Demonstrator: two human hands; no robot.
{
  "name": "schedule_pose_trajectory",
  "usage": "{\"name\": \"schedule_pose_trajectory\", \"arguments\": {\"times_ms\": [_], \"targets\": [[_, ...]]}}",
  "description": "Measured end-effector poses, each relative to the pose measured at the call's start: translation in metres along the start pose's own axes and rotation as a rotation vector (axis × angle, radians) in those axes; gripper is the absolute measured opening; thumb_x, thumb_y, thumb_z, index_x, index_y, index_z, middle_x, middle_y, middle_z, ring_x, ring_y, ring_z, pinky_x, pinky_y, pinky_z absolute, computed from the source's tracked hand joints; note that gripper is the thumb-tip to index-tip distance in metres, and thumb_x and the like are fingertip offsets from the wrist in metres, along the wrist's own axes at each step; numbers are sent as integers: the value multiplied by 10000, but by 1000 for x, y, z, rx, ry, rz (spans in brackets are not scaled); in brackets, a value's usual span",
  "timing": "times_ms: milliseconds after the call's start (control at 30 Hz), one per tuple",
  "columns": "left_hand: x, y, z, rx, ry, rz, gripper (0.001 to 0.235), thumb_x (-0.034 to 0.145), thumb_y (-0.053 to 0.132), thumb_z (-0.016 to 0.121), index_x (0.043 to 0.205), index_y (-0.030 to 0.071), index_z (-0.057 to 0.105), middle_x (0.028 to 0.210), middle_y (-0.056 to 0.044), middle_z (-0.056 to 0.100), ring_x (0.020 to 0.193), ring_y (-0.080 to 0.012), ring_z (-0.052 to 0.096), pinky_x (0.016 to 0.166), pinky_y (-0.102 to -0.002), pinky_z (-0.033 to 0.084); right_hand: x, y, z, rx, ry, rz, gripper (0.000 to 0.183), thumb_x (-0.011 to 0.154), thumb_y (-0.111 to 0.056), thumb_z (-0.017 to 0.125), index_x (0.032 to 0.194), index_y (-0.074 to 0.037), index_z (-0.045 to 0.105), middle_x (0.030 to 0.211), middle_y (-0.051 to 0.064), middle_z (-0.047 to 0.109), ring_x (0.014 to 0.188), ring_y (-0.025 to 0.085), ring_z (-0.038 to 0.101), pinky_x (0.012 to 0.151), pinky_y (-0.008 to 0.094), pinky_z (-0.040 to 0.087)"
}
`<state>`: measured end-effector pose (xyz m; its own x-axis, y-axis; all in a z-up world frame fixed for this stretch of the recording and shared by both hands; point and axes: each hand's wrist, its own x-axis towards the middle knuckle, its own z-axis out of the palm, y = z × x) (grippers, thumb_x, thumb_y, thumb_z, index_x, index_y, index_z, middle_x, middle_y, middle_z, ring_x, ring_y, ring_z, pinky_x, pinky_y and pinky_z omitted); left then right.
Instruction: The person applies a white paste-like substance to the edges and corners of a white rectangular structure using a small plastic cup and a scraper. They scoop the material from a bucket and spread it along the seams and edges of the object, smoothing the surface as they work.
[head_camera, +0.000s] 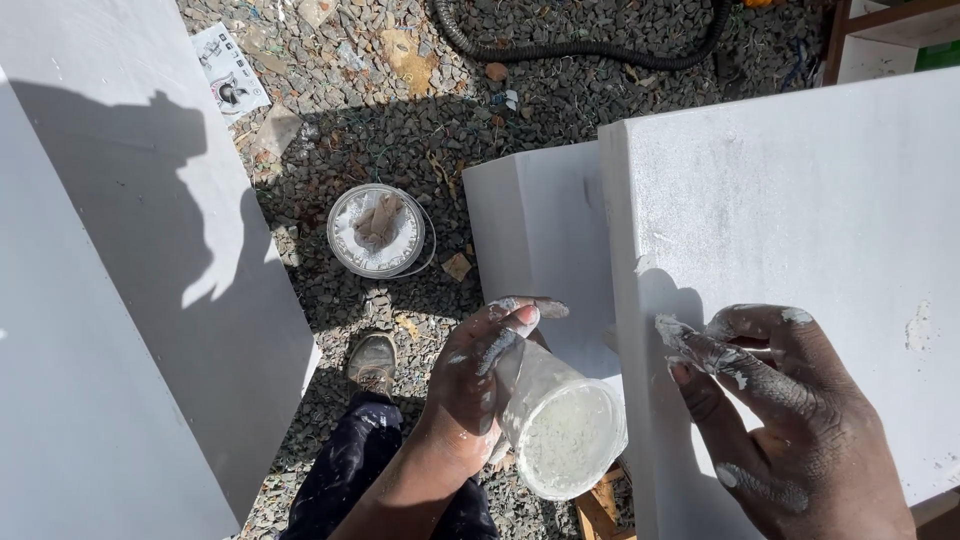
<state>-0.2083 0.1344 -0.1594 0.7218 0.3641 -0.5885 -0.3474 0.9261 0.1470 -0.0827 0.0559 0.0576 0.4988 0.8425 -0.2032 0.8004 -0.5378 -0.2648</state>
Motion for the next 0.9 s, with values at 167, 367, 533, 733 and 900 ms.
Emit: {"name": "schedule_pose_trajectory", "arguments": {"times_ms": [167,367,533,733,900], "targets": [[-20,45,28,99,4,87,398,838,345,723,1014,-11,742,606,-22,585,487,-117,481,462,-277,366,-29,-39,36,264,224,193,265,821,23,814,1058,-33,707,1180,130,637,1018,182,687,946,272,590],[-22,49,-10,196,98,146,249,856,261,741,925,22,729,659,-88,671,551,-166,612,531,-297,498,-36,-67,92,485,235,56,251,819,-126,769,1068,-106,744,1277,196,618,1112,278,707,966,349,586],[-62,68,26,414,483,309,189,885,228,757,814,75,672,636,1,594,601,-117,531,656,-287,455,-67,-55,157,697,-276,695,335,814,-305,791,1123,-192,852,1396,-81,643,1259,25,676,1027,218,509],[-74,62,13,561,637,295,259,871,244,782,796,35,650,696,-59,619,651,-148,537,630,-300,459,-103,-46,235,1291,-119,1053,417,679,169,865,1064,11,840,1161,158,862,1091,237,804,1003,373,633],[-74,55,9,537,629,332,240,878,202,792,797,38,636,727,-48,619,692,-125,536,609,-268,454,-94,-52,221,1637,54,1165,424,602,267,834,973,70,776,1022,345,835,919,435,805,756,503,660]]}}
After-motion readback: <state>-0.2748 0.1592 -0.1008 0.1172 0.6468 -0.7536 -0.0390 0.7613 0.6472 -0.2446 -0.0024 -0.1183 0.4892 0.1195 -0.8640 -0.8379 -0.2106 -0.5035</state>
